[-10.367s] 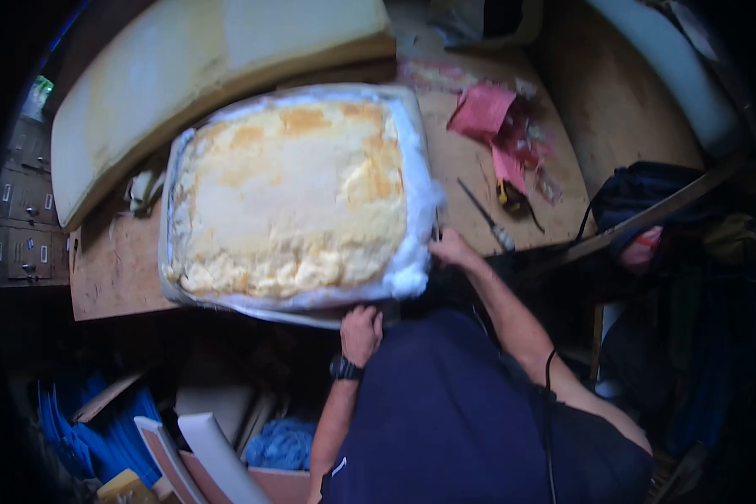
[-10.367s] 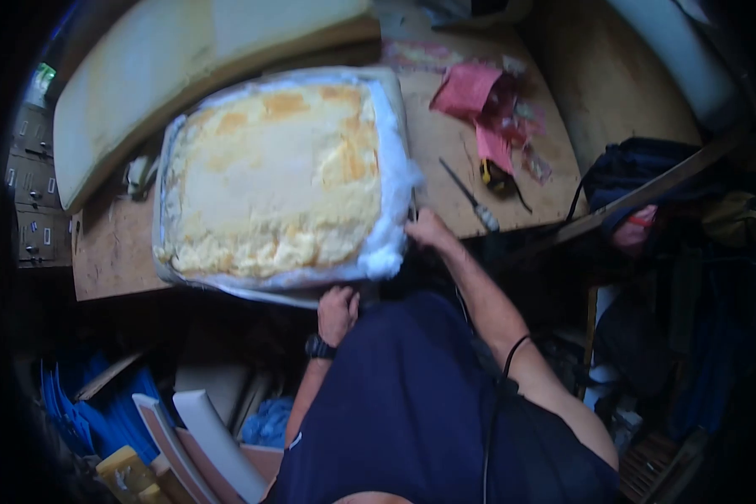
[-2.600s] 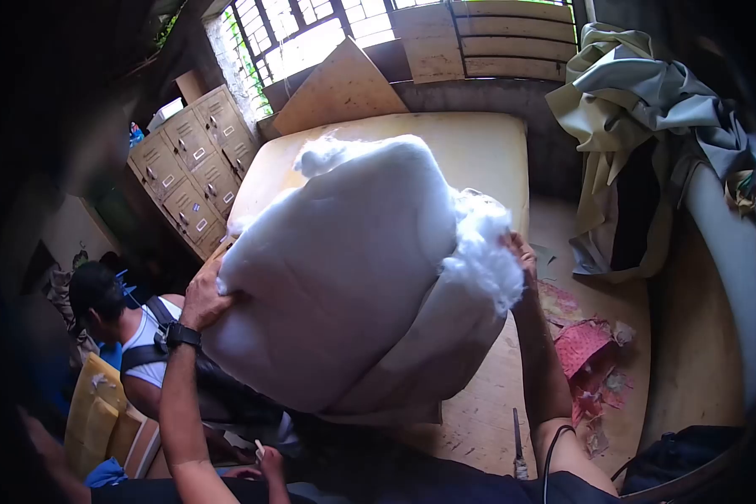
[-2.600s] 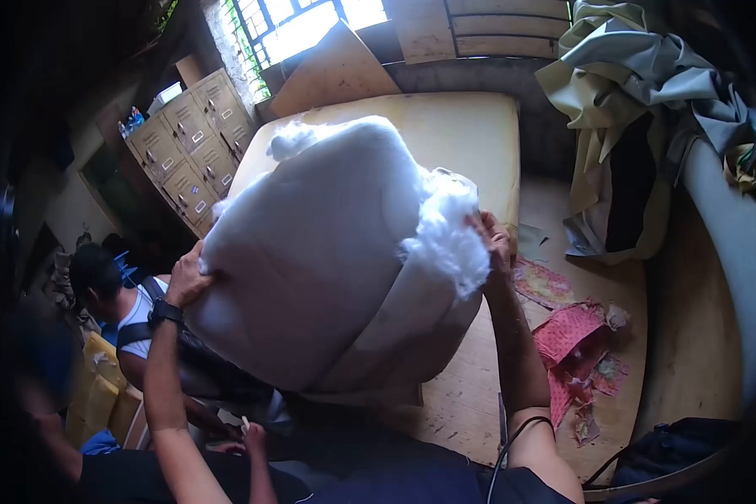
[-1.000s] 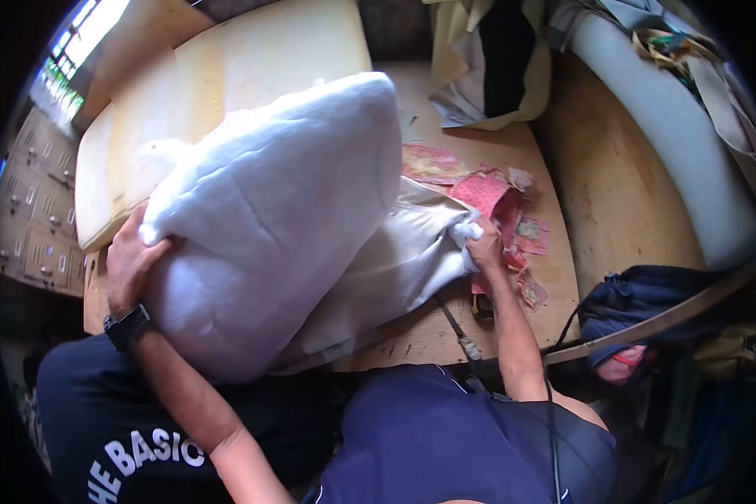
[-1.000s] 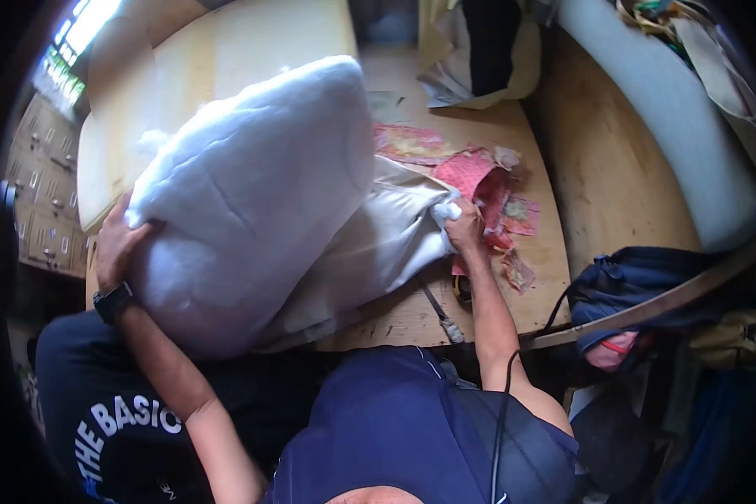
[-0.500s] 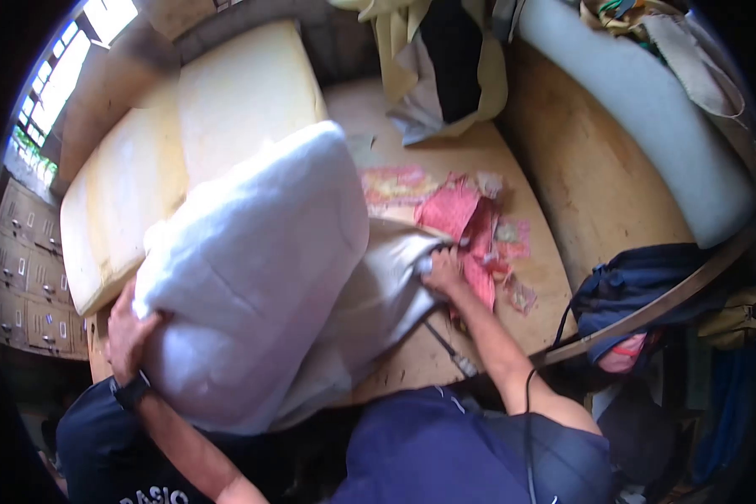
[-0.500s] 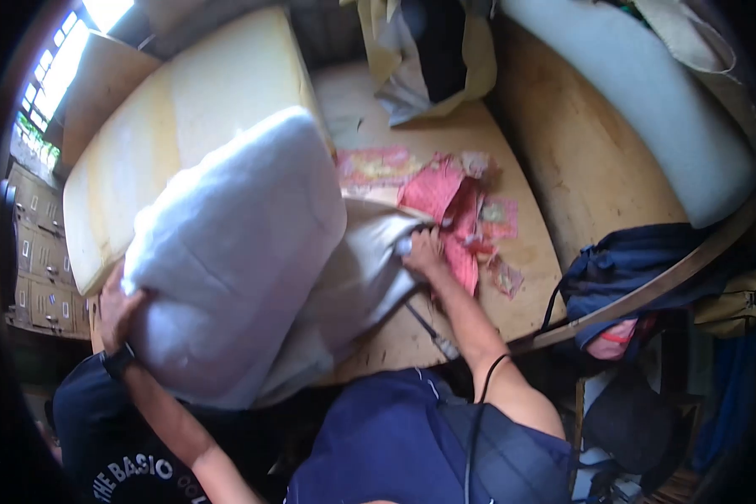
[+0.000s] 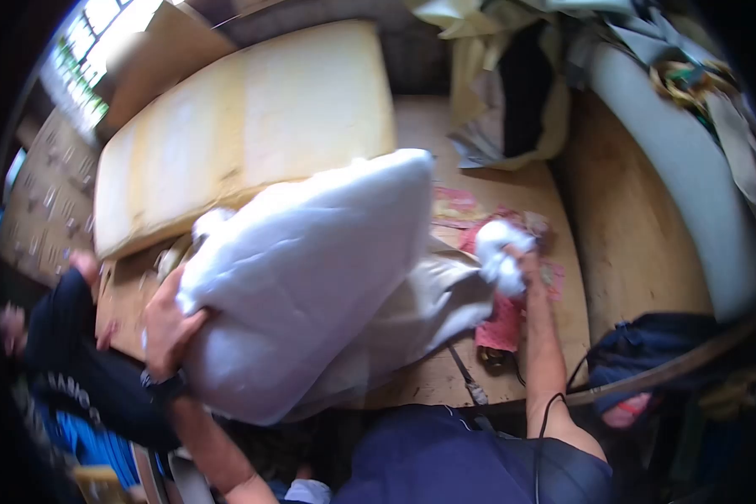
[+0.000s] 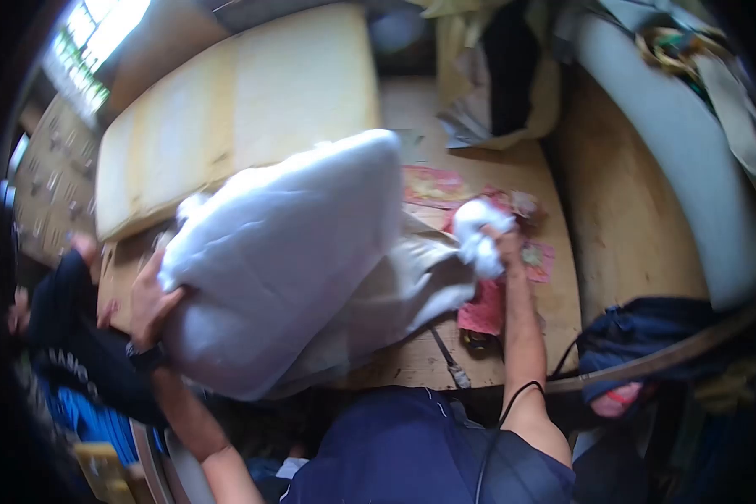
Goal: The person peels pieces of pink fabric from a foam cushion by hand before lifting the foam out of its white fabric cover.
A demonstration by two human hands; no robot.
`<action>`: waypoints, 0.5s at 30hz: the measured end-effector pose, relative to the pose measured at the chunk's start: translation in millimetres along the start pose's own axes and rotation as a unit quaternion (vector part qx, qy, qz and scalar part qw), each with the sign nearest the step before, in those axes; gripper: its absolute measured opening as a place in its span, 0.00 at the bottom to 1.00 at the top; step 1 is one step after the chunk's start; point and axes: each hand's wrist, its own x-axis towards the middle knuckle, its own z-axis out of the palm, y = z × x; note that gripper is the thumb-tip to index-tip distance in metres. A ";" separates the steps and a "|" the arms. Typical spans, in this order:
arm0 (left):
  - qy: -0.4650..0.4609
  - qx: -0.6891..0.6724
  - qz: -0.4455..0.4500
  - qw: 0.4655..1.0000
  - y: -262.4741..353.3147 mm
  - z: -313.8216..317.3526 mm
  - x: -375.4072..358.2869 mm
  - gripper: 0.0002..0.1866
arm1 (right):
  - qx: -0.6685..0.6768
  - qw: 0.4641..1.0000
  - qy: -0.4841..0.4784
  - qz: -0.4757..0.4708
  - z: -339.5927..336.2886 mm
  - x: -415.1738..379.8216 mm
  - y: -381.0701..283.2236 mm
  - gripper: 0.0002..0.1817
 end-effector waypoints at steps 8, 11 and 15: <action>0.026 0.060 -0.021 0.998 0.7 -14.9 -18.8 0.36 | -0.166 0.963 0.116 -0.175 94.5 15.1 -44.3 0.30; 0.020 0.062 0.019 0.998 6.7 -27.9 -38.3 0.33 | 0.237 0.957 -0.112 0.122 141.3 -36.6 44.1 0.16; 0.048 0.048 -0.007 0.998 2.6 -36.5 -81.8 0.30 | 0.276 0.918 -0.130 0.254 210.2 -84.2 72.6 0.34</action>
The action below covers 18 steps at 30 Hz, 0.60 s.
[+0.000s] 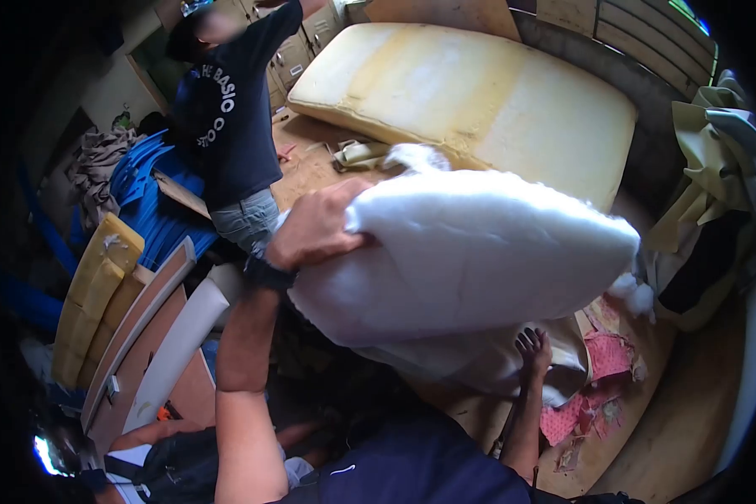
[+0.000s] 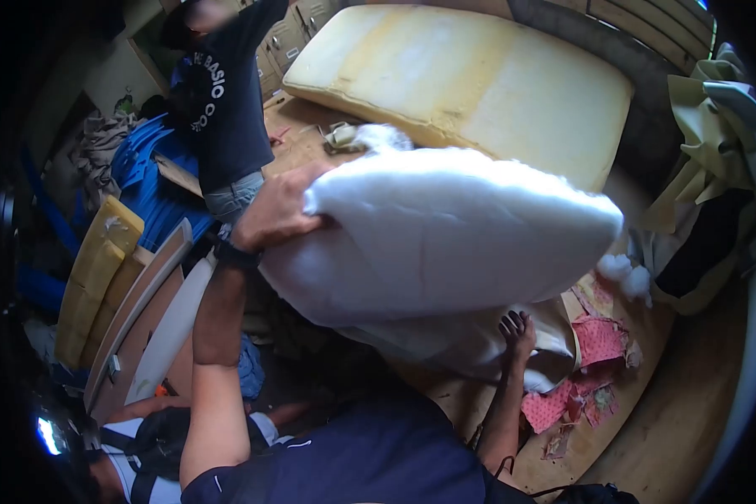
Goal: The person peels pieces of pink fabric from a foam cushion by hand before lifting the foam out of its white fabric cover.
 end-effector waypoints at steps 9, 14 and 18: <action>0.086 -0.123 -0.159 0.976 -48.7 -30.2 -106.0 0.27 | 0.065 0.989 -0.127 -0.029 138.9 49.5 -56.9 0.47; 0.153 -0.190 -0.187 0.952 -94.4 -25.1 -180.2 0.26 | 0.061 0.971 -0.208 -0.101 173.1 57.8 -64.1 0.44; 0.213 -0.256 -0.314 0.889 -159.9 6.1 -268.2 0.26 | -0.051 0.987 -0.136 -0.067 197.5 63.5 -58.9 0.33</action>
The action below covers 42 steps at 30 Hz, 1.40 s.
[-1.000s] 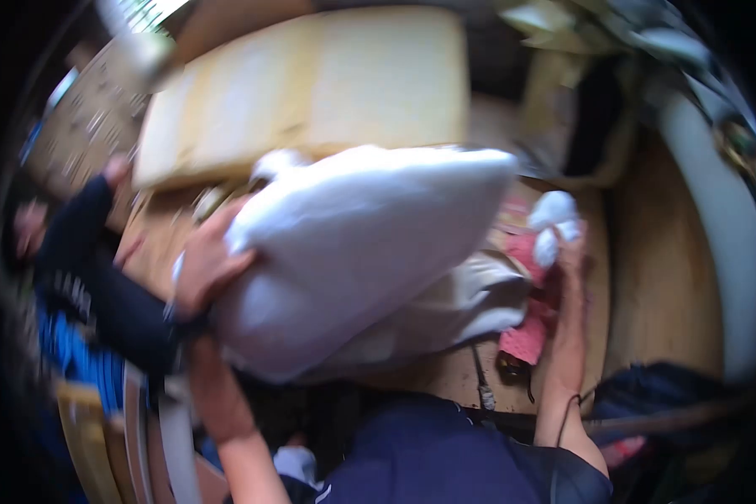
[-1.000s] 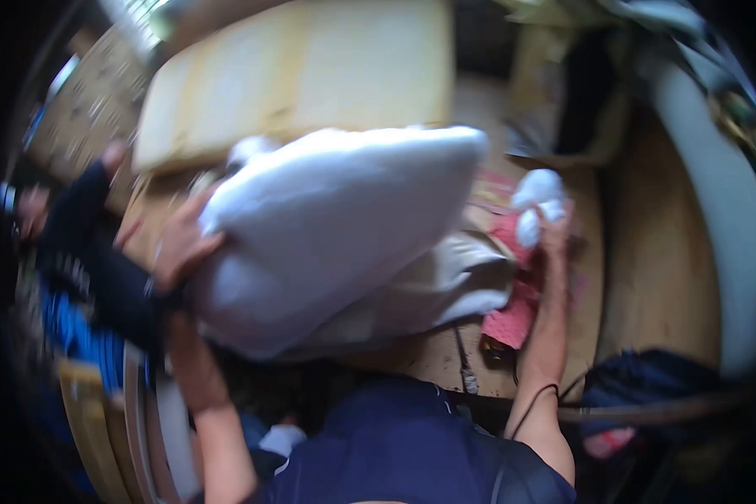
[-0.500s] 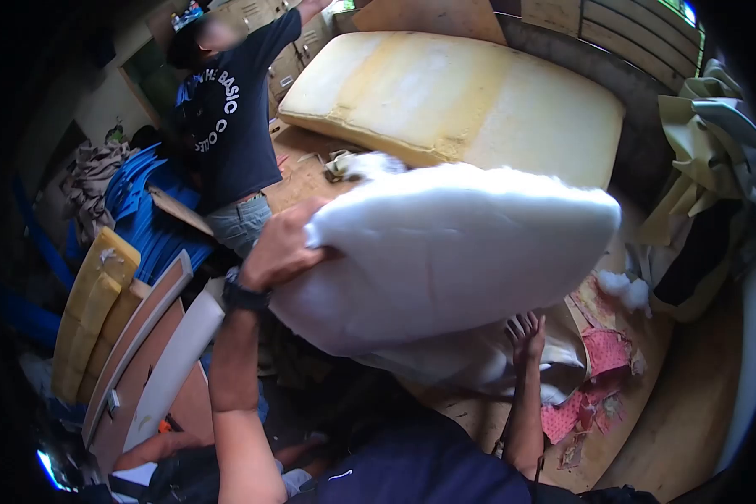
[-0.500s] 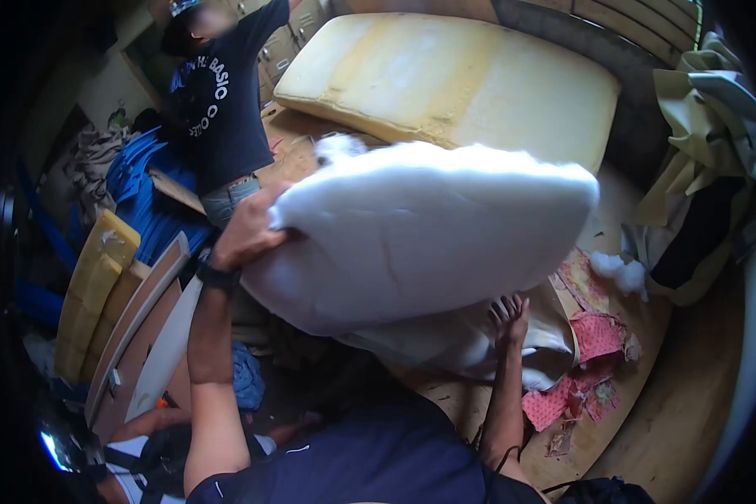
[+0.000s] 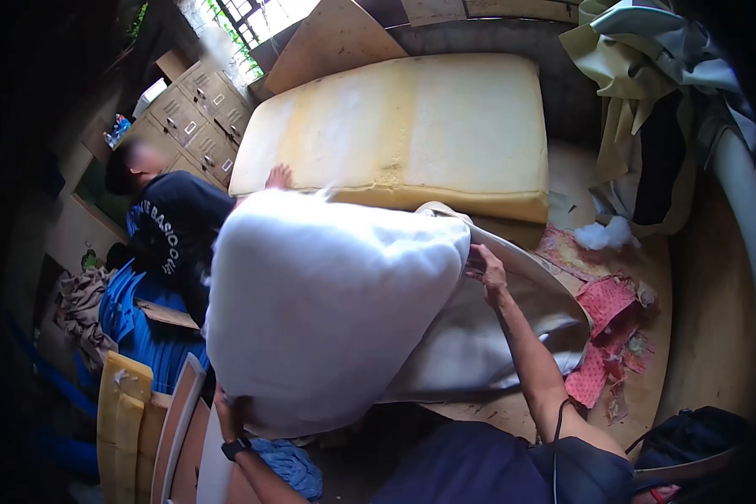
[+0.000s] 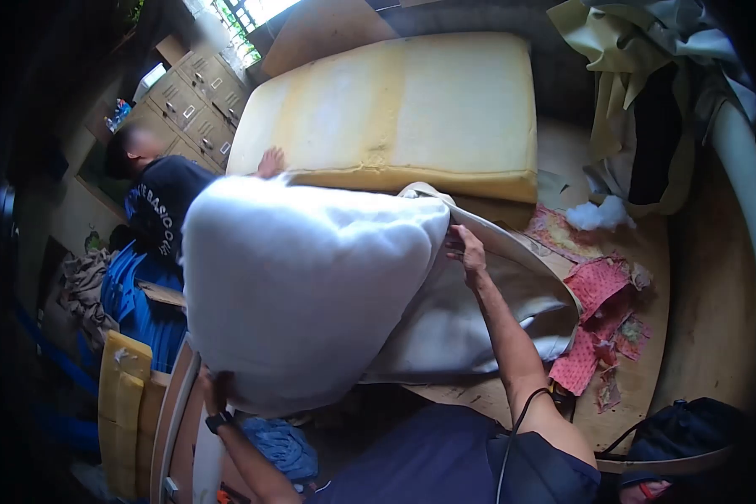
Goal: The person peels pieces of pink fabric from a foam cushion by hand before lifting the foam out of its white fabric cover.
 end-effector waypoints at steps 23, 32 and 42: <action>0.220 0.043 -0.096 0.970 -132.8 -47.9 -122.8 0.29 | -0.495 0.833 0.041 -0.244 31.1 129.6 -61.9 0.15; 0.221 0.073 -0.065 0.970 -157.6 -46.8 -111.7 0.31 | -0.455 0.828 -0.178 -0.275 52.6 77.1 -123.0 0.44; 0.207 0.125 -0.026 0.970 -150.6 -45.5 -101.8 0.32 | -0.544 0.605 -0.333 -0.478 124.7 -30.8 -149.0 0.44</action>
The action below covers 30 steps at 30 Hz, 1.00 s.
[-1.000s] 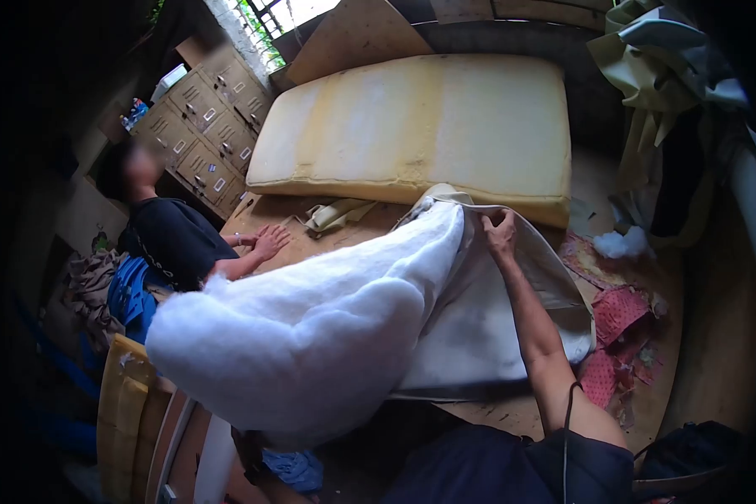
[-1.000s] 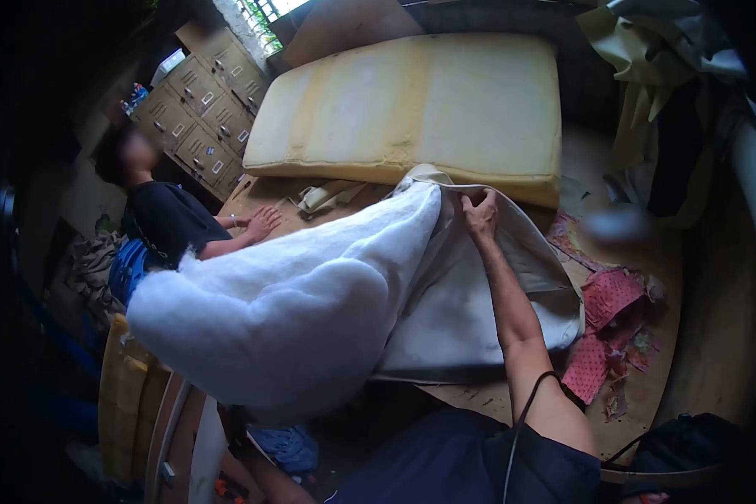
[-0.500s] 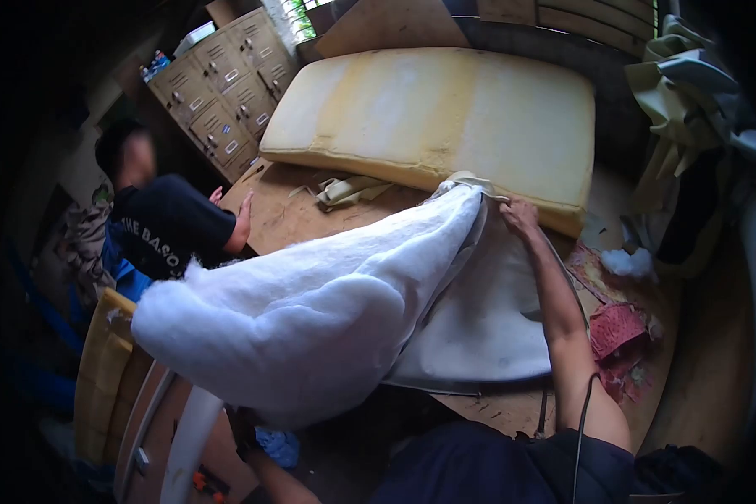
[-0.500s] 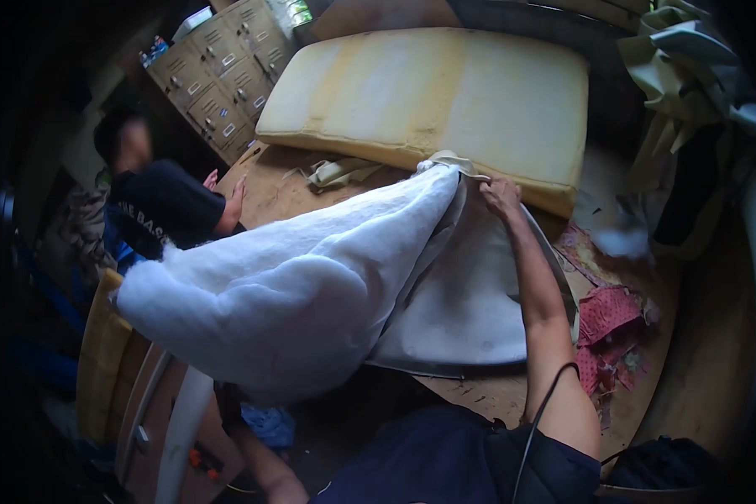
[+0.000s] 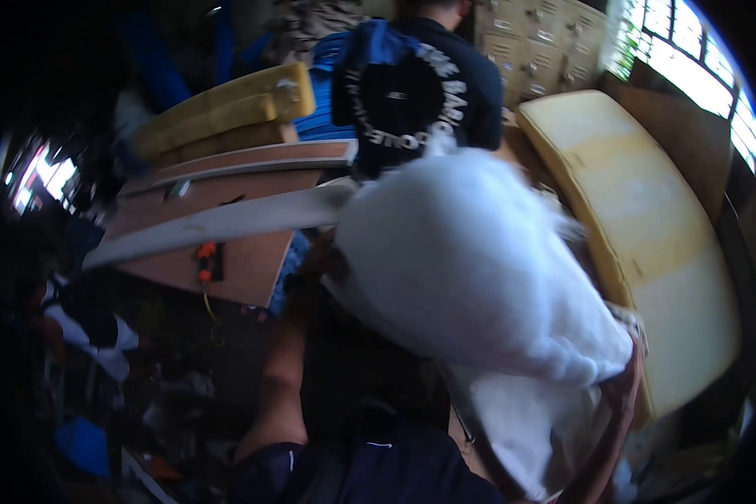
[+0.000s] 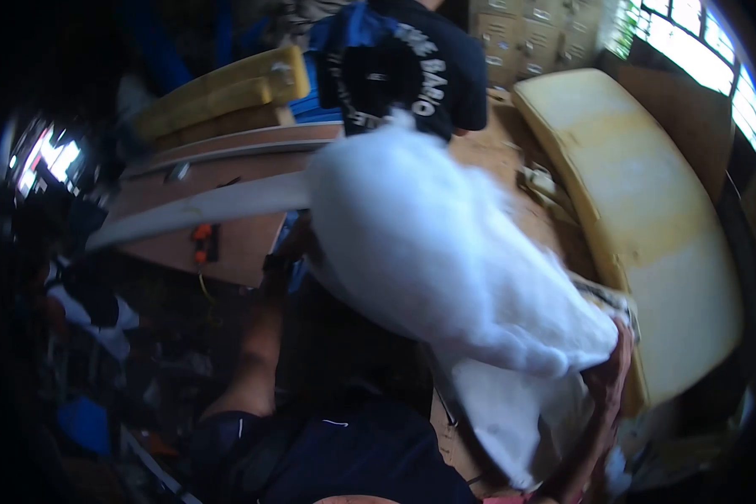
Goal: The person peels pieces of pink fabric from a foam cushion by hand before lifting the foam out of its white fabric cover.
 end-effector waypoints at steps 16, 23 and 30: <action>-0.320 -0.113 0.393 0.854 533.2 -1.9 278.3 0.26 | 0.032 0.812 0.457 0.360 -124.1 -202.9 -38.9 0.30; 0.019 0.108 0.707 0.698 704.5 258.7 269.0 0.29 | 0.057 0.737 0.520 0.428 -138.4 -231.7 7.7 0.24; -0.130 -0.081 0.438 0.886 585.0 498.0 143.9 0.45 | -0.074 0.793 0.280 0.537 -68.5 -318.2 115.3 0.44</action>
